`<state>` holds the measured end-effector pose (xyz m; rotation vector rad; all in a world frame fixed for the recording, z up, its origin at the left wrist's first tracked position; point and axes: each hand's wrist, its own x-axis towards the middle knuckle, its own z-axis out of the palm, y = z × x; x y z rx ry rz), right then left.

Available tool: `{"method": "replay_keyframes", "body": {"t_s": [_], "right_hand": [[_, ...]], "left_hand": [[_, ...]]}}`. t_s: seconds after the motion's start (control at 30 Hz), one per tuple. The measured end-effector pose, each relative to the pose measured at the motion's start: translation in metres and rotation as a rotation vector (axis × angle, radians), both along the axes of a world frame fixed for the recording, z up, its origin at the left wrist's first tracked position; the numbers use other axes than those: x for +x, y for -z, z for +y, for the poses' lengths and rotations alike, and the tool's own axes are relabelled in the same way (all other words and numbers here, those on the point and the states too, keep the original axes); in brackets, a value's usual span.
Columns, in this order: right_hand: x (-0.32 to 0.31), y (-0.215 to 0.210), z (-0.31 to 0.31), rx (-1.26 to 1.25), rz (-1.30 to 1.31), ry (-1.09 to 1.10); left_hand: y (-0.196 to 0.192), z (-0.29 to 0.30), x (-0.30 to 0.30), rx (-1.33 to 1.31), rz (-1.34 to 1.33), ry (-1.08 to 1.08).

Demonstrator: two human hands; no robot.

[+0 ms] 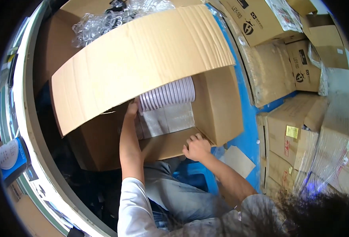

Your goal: Apply adhesive from a bottle onto white foam rings at an assembly workbench.

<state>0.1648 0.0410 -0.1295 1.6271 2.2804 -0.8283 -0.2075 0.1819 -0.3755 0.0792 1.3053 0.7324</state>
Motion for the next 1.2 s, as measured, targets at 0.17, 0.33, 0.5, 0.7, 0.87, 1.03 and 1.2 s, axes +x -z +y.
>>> {"method": "replay_keyframes", "body": {"t_s": [0.17, 0.33, 0.5, 0.7, 0.87, 1.03, 1.2], "right_hand": [[0.014, 0.001, 0.006, -0.050, -0.063, 0.014], [-0.010, -0.004, 0.006, -0.182, -0.039, -0.028], [0.018, 0.068, 0.019, -0.273, 0.870, 0.563], [-0.010, 0.020, 0.063, -0.560, 1.144, 0.872], [-0.002, -0.007, 0.044, -0.514, 1.315, 0.776], [-0.003, -0.033, 0.033, -0.748, 1.585, 0.883], [-0.006, -0.056, 0.041, -0.595, 1.605, 0.925]], "left_hand": [[-0.076, -0.021, 0.070, 0.055, 0.498, -0.059], [-0.116, -0.060, 0.048, 0.145, 0.771, -0.338], [-0.192, -0.073, 0.163, 0.420, 1.070, 0.202], [-0.246, -0.118, 0.229, 0.662, 0.616, 0.567], [-0.278, -0.140, 0.240, 0.795, 0.678, 0.512], [-0.304, -0.153, 0.254, 0.911, 0.957, 0.509], [-0.314, -0.148, 0.245, 0.972, 1.055, 0.270]]}}
